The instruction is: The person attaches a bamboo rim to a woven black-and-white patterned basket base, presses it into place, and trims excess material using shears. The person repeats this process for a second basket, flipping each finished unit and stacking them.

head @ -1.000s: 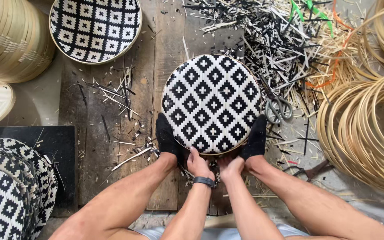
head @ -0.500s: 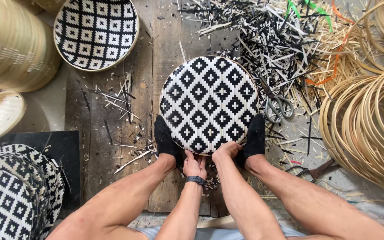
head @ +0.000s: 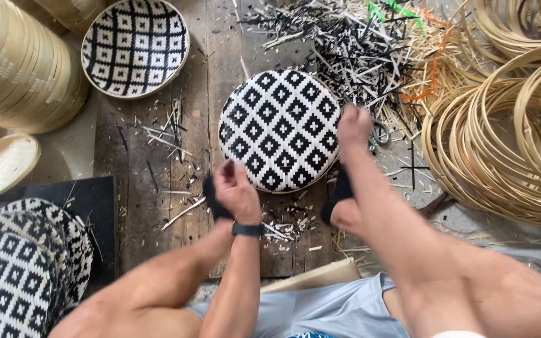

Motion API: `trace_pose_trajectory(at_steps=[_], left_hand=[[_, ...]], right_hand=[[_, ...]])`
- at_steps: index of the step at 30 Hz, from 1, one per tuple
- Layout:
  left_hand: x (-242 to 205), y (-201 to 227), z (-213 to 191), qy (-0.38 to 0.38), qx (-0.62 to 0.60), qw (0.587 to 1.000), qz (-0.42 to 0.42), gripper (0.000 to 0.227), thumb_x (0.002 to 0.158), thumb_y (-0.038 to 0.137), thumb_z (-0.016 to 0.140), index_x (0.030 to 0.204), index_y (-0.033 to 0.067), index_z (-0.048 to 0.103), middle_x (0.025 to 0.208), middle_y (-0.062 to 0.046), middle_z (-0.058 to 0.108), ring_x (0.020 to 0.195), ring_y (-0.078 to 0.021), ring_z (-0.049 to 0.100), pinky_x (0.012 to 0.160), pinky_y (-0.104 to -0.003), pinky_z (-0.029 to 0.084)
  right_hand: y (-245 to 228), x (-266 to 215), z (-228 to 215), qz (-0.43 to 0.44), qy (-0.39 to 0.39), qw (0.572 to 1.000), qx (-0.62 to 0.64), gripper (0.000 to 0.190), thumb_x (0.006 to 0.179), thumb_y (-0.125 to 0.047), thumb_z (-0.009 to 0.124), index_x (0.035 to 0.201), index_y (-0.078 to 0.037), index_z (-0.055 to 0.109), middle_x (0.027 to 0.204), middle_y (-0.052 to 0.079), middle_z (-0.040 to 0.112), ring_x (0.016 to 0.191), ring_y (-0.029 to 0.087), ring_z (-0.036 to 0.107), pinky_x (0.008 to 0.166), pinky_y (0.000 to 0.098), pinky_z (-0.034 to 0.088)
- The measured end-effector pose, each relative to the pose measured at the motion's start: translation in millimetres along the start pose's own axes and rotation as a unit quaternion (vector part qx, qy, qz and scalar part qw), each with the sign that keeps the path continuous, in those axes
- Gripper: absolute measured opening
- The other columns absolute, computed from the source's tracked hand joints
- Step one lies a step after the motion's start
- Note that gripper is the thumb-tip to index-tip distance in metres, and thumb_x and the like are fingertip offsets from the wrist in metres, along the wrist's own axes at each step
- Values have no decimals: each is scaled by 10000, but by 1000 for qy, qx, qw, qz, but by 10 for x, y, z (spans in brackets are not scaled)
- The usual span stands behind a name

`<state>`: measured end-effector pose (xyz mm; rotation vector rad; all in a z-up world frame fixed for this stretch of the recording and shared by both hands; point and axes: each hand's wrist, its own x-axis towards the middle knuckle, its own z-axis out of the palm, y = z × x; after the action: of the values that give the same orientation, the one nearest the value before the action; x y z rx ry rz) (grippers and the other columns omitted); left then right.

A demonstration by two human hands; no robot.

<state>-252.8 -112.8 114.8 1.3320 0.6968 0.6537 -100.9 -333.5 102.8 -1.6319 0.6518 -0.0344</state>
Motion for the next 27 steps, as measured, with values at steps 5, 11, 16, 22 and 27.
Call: trace_pose_trajectory(at_steps=[5, 11, 16, 22, 27], left_hand=[[-412, 854, 182, -58, 22, 940, 336, 238, 1023, 167, 661, 1205, 16, 646, 1074, -104, 664, 859, -180, 574, 729, -315, 483], [-305, 487, 928, -346, 113, 855, 370, 341, 1024, 266, 623, 1268, 28, 618, 1134, -144, 650, 940, -227, 575, 795, -367, 475], [18, 145, 1328, -435, 182, 820, 324, 427, 1026, 348, 591, 1320, 38, 595, 1184, -177, 639, 1008, -266, 575, 850, -411, 468], [1342, -417, 829, -310, 419, 831, 196, 532, 1027, 447, 552, 1382, 50, 568, 1244, -217, 625, 1090, -313, 575, 917, -464, 460], [2235, -762, 268, -126, 647, 749, 68, 620, 1029, 529, 520, 1435, 61, 545, 1294, -250, 613, 1157, -351, 575, 972, -507, 454]], right_hand=[[-1437, 290, -613, -378, -66, 811, -441, 297, 958, -316, 618, 997, -37, 714, 1083, 190, 649, 1012, 356, 630, 906, 477, 502], [-914, 838, -827, -306, -201, 751, -549, 335, 928, -388, 627, 990, -71, 716, 1063, 162, 676, 1045, 347, 652, 947, 457, 529], [512, 1326, -710, -169, -230, 837, -467, 347, 925, -379, 627, 998, -50, 713, 1025, 197, 693, 976, 378, 668, 885, 480, 533], [1553, 1488, -430, -106, -206, 894, -383, 384, 924, -398, 635, 1005, -37, 740, 1021, 180, 735, 974, 347, 693, 886, 440, 539], [1614, 1519, -281, -42, -161, 950, -264, 449, 946, -416, 609, 1125, -10, 680, 1070, 166, 752, 1009, 300, 711, 919, 408, 550]])
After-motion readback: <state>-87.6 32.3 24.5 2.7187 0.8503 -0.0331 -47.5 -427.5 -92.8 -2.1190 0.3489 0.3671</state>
